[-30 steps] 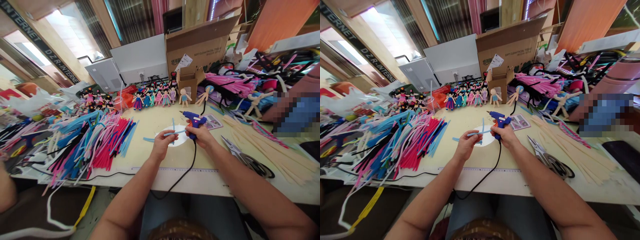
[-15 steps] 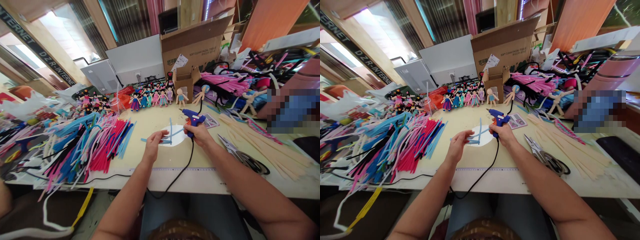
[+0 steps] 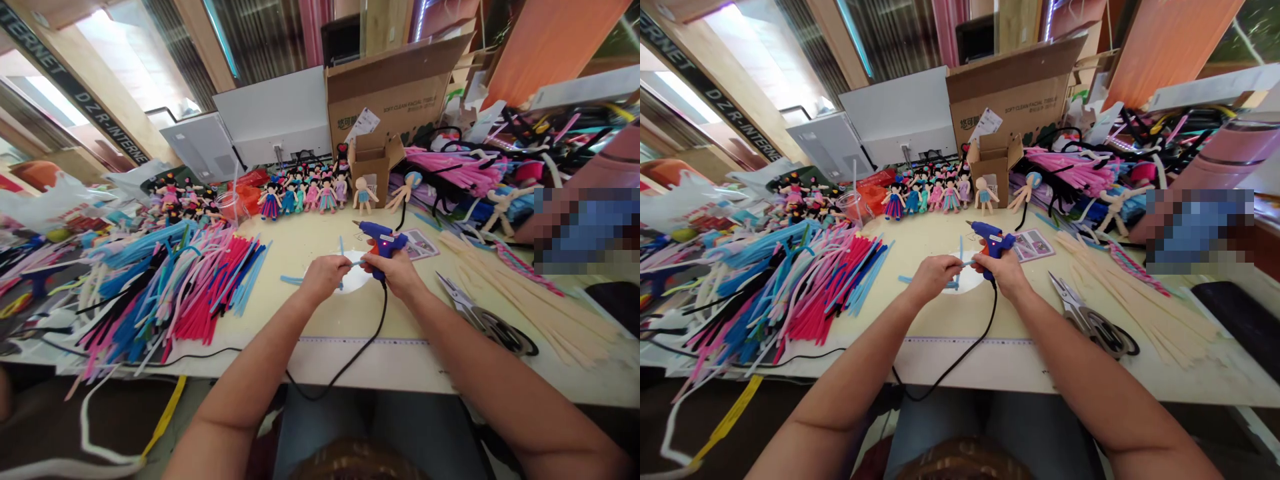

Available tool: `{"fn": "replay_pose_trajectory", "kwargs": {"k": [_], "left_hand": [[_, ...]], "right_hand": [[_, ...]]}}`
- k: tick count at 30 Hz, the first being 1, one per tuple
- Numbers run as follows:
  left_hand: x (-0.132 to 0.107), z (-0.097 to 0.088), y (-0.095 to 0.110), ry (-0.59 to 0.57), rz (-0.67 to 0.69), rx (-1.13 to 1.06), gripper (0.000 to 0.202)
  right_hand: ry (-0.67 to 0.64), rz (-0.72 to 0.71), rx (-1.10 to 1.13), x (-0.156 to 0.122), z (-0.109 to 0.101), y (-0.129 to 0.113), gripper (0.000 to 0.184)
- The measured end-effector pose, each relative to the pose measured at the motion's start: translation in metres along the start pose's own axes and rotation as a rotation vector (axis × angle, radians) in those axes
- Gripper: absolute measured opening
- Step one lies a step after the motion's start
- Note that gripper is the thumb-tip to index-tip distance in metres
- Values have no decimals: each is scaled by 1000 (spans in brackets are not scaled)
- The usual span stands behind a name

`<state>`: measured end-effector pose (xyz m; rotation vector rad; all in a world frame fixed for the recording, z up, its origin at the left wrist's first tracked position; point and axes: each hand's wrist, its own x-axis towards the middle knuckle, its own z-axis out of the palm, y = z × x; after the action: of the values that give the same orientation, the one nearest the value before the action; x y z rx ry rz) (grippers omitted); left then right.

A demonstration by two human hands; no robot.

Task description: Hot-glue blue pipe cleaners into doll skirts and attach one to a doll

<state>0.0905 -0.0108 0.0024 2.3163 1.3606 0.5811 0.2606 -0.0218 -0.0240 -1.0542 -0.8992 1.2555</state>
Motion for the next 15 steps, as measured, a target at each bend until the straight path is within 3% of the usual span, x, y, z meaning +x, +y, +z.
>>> {"fn": "replay_pose_trajectory", "kwargs": {"k": [6, 10, 15], "left_hand": [[11, -20, -37, -79, 58, 48, 20], [21, -27, -61, -137, 80, 120, 22], [25, -19, -77, -222, 126, 132, 21]], "right_hand": [[20, 62, -82, 5, -9, -3, 44], [-142, 138, -254, 8, -25, -9, 38], [-289, 219, -496, 9, -43, -16, 35]]}}
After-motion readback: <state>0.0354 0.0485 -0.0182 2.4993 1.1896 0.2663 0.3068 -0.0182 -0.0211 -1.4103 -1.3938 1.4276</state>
